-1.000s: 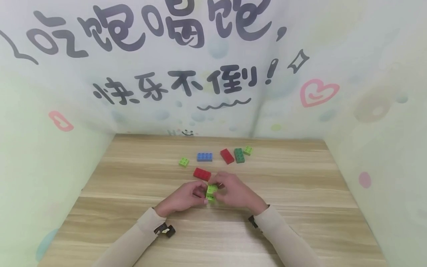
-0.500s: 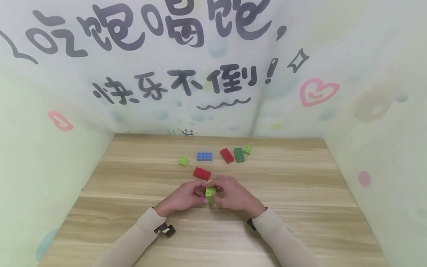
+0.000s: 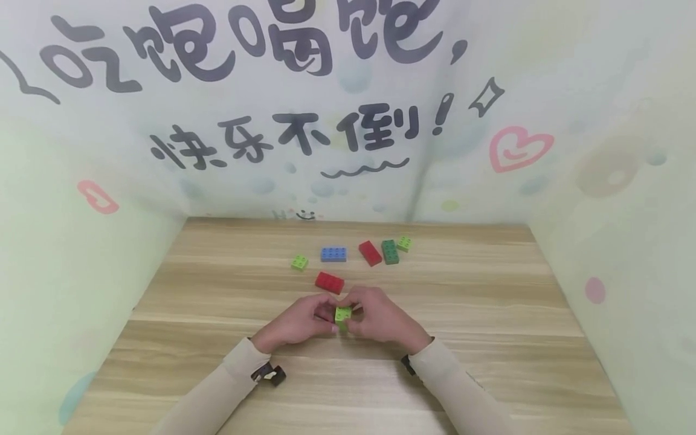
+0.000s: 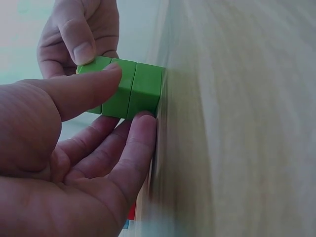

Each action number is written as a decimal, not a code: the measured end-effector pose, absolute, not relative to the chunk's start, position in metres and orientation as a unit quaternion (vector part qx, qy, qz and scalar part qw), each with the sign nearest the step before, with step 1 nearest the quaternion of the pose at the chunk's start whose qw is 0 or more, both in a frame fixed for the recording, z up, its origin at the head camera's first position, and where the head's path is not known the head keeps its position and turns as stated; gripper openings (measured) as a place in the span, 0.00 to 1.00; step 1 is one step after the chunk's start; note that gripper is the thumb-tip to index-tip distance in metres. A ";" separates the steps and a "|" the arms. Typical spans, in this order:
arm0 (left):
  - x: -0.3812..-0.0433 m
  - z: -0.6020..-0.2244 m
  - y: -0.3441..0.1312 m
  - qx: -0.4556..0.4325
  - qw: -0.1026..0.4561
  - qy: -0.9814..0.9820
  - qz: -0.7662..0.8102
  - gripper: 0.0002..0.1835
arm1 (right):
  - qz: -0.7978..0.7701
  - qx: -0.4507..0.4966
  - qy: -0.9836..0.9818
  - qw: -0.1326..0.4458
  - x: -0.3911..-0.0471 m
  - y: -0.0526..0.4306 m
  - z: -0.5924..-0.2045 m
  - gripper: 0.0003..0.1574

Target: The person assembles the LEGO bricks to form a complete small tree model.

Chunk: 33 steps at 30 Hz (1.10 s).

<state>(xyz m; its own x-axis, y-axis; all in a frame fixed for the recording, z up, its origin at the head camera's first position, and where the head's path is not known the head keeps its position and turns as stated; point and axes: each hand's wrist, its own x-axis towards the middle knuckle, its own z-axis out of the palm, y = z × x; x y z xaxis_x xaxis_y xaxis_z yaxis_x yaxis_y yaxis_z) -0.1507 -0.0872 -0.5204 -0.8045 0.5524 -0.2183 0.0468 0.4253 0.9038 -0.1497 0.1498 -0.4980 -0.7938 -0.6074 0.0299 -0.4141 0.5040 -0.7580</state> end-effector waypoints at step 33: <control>-0.194 -0.504 -0.098 0.173 0.082 0.867 0.459 0.17 | -0.345 -0.328 0.874 0.096 -0.144 0.155 -0.497 0.21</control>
<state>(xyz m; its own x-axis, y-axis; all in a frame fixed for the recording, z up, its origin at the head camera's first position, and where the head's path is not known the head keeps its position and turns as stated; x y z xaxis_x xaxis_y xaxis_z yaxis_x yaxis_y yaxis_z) -0.1943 -0.0977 -0.5044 -0.9265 0.3760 0.0168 0.2252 0.5180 0.8252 -0.1443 0.1555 -0.4968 -0.7661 -0.6401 0.0576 -0.5073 0.5471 -0.6658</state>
